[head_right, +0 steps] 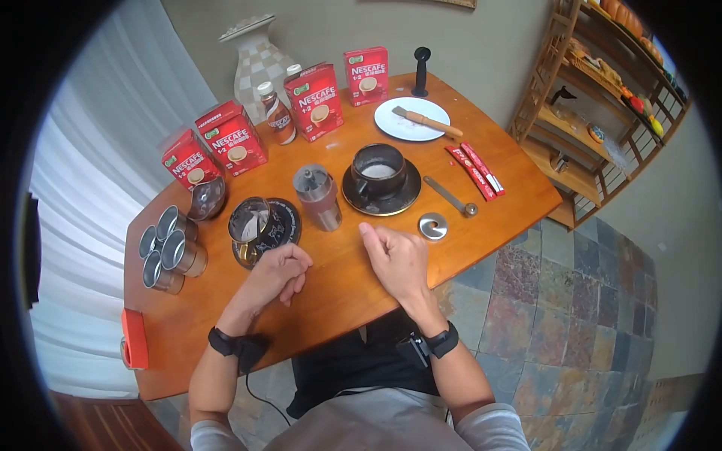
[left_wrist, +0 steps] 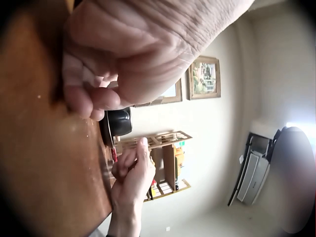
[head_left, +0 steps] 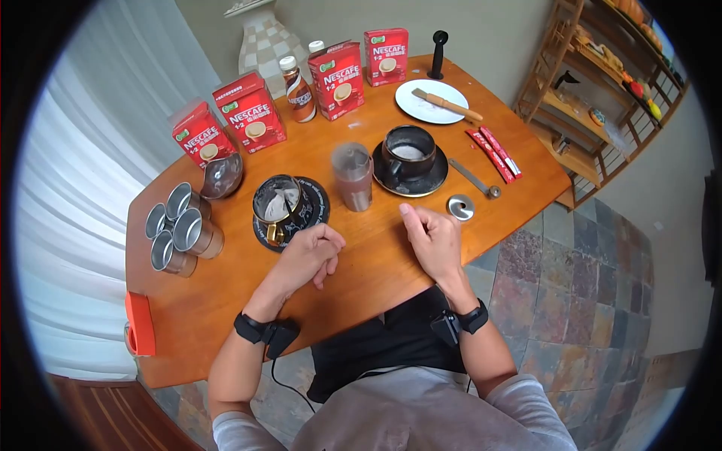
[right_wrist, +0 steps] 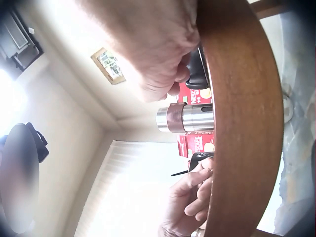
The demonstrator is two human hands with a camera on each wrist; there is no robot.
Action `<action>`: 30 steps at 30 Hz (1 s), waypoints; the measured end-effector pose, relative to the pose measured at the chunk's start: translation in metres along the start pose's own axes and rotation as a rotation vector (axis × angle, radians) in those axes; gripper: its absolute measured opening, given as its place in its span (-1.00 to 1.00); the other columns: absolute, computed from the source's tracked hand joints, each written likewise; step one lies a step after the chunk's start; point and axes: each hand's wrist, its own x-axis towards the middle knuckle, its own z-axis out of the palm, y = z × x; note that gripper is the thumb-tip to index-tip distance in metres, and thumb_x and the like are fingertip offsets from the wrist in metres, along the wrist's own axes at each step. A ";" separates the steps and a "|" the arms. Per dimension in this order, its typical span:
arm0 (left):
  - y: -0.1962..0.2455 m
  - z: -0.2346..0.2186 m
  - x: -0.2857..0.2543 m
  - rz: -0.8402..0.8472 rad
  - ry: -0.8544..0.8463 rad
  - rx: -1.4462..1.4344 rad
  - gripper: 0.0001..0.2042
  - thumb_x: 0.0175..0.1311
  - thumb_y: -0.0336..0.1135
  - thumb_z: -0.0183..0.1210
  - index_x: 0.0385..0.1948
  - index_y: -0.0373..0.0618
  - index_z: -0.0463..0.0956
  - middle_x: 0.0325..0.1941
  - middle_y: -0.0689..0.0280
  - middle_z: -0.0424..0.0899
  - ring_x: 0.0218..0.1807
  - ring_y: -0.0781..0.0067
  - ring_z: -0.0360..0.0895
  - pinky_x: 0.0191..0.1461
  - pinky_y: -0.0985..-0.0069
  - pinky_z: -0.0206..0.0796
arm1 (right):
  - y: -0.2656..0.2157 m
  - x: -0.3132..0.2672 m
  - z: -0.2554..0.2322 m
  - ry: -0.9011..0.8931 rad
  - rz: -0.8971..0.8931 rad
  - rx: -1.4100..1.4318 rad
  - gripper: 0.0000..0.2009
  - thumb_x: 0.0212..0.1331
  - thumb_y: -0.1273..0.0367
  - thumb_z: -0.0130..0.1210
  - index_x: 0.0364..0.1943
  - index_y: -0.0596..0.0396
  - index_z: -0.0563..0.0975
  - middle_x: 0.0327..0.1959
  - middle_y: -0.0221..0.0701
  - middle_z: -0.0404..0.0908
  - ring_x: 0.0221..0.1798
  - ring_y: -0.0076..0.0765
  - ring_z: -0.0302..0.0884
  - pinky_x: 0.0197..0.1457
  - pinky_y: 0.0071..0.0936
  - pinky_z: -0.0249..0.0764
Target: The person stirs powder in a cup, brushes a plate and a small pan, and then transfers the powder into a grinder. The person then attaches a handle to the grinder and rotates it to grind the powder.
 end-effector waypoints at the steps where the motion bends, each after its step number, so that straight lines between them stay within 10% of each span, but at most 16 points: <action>1: 0.002 0.000 0.000 0.011 0.003 0.012 -0.87 0.50 -0.41 0.06 -0.09 -0.24 0.51 -0.53 0.34 0.57 -0.69 0.64 0.40 -0.63 0.62 0.27 | 0.000 0.001 0.000 0.009 0.001 0.002 -0.51 0.45 0.24 0.22 -0.66 0.22 0.45 -0.75 -0.18 0.30 -0.73 -0.14 0.24 -0.55 -0.21 0.13; 30: 0.013 0.002 -0.014 -0.207 0.051 -0.084 -0.83 0.55 -0.50 0.18 0.06 -0.25 0.49 -0.25 0.36 0.62 -0.48 0.72 0.53 -0.42 0.66 0.38 | -0.006 0.010 -0.021 -0.432 -0.167 0.104 -0.62 0.00 0.42 0.49 -0.68 0.03 0.41 -0.67 -0.39 0.39 -0.65 -0.23 0.36 -0.56 -0.35 0.27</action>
